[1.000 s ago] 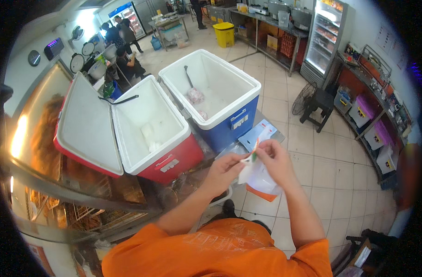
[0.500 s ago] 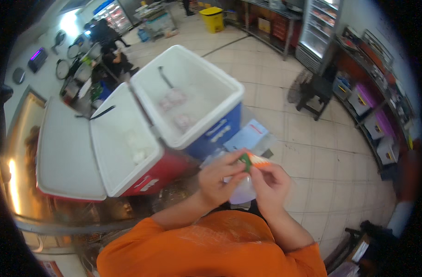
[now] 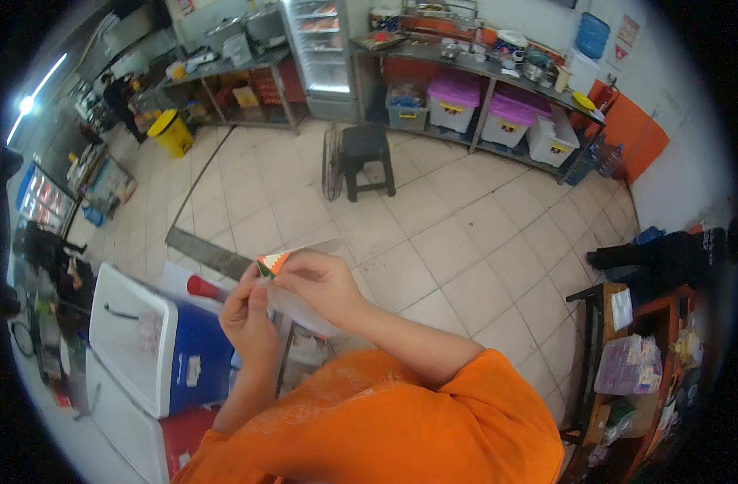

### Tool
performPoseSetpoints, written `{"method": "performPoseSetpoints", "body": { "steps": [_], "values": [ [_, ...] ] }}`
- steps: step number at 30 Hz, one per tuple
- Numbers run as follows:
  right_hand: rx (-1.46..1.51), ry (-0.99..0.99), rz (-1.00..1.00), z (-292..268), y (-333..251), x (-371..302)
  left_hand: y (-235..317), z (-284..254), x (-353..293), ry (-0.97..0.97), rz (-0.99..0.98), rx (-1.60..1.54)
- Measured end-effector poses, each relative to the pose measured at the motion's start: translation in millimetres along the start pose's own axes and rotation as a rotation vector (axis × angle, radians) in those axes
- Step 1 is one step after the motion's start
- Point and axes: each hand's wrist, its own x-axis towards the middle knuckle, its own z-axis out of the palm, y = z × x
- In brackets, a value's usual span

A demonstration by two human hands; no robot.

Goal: The person assembles multiple small paper food containers by folding and taping them. They then place a plastic glove on their right hand and handle a tray of yellow food items before placing the containers into a plastic bag.

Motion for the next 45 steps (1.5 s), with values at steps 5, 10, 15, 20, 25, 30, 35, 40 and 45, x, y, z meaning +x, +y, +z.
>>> {"method": "performPoseSetpoints", "body": {
  "steps": [5, 10, 15, 20, 25, 30, 35, 40, 45],
  "values": [
    [0.246, 0.057, 0.099, -60.6, -14.6, 21.4, -21.1, 72.4, 27.5, -0.091, -0.040, -0.024],
    [0.211, 0.151, 0.086, -116.7, -13.5, 34.4, -48.6, 113.9, 51.1, -0.147, 0.152, 0.089],
    [0.175, 0.134, 0.087, -143.6, -15.8, 43.2, -53.5, 124.9, 55.0, -0.143, 0.053, 0.040],
    [0.179, 0.012, 0.089, -144.9, -10.4, 75.2, -52.6, 121.0, 74.5, -0.030, -0.056, -0.158],
    [-0.024, -0.007, 0.095, -134.1, 11.7, 125.5, -70.0, 100.9, 105.6, 0.107, -0.124, -0.278],
    [-0.118, -0.046, 0.122, -109.5, 37.2, 187.2, -103.8, 70.0, 149.0, 0.326, 0.096, -0.008],
    [-0.182, -0.137, 0.098, -89.9, 70.2, 264.1, -142.3, 35.2, 206.2, 0.449, 0.202, -0.082],
    [-0.206, -0.286, 0.195, -70.1, 85.9, 340.7, -159.4, -17.3, 261.8, 0.394, 0.195, -0.091],
    [-0.171, -0.390, 0.361, -27.4, 122.8, 386.8, -178.7, -63.8, 288.2, 0.516, 0.211, 0.034]
  ]
}}
